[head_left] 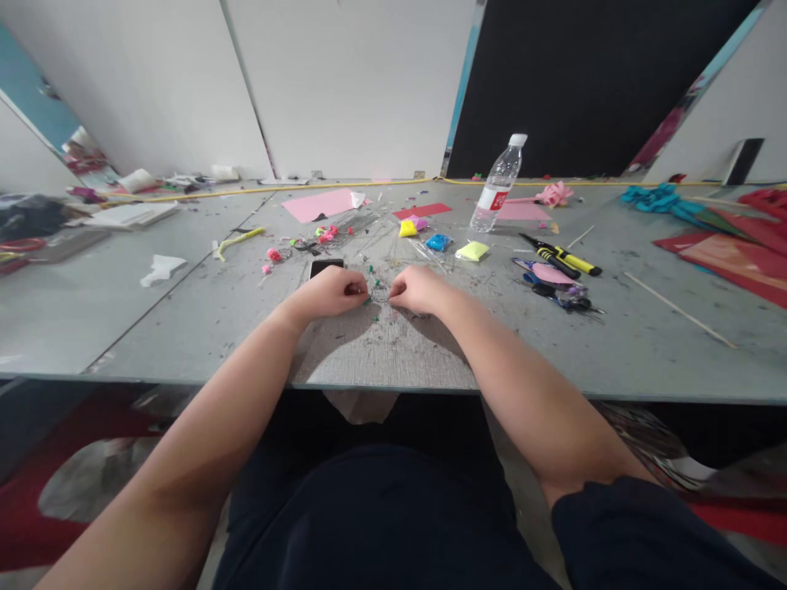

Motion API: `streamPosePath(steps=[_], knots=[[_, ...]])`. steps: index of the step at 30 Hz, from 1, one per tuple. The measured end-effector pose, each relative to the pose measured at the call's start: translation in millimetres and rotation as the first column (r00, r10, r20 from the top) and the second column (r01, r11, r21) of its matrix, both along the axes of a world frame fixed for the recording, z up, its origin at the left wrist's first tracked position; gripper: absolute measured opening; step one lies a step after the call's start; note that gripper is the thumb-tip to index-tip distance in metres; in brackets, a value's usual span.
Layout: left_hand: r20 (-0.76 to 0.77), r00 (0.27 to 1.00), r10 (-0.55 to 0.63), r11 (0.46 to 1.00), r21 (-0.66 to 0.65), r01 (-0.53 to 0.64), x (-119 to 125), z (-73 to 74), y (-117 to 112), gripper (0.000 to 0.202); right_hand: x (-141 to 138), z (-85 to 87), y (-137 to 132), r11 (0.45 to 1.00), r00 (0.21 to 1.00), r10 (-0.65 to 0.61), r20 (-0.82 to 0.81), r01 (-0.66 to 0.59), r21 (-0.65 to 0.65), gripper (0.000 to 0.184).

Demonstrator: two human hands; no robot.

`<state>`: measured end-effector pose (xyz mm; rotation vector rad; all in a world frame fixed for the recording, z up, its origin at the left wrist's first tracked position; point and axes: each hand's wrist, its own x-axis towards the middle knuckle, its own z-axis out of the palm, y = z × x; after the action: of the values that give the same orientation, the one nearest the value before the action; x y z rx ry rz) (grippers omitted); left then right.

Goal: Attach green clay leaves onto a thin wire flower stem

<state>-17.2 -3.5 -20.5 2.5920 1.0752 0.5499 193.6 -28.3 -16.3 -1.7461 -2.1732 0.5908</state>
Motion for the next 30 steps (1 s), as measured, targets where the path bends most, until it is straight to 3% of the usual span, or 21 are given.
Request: streamPosePath(steps=[17, 30], knots=[[-0.005, 1.000, 0.010, 1.000, 0.011, -0.009, -1.1, -1.1, 0.9, 0.007, -3.3, -6.8, 4.6, 0.998, 0.994, -0.045, 0.097, 0.040, 0.049, 0.004], [-0.052, 0.999, 0.005, 1.000, 0.023, -0.004, -1.2, 0.7, 0.3, 0.009, -5.0, -7.4, 3.8, 0.998, 0.983, -0.066, 0.174, 0.064, 0.020, 0.012]])
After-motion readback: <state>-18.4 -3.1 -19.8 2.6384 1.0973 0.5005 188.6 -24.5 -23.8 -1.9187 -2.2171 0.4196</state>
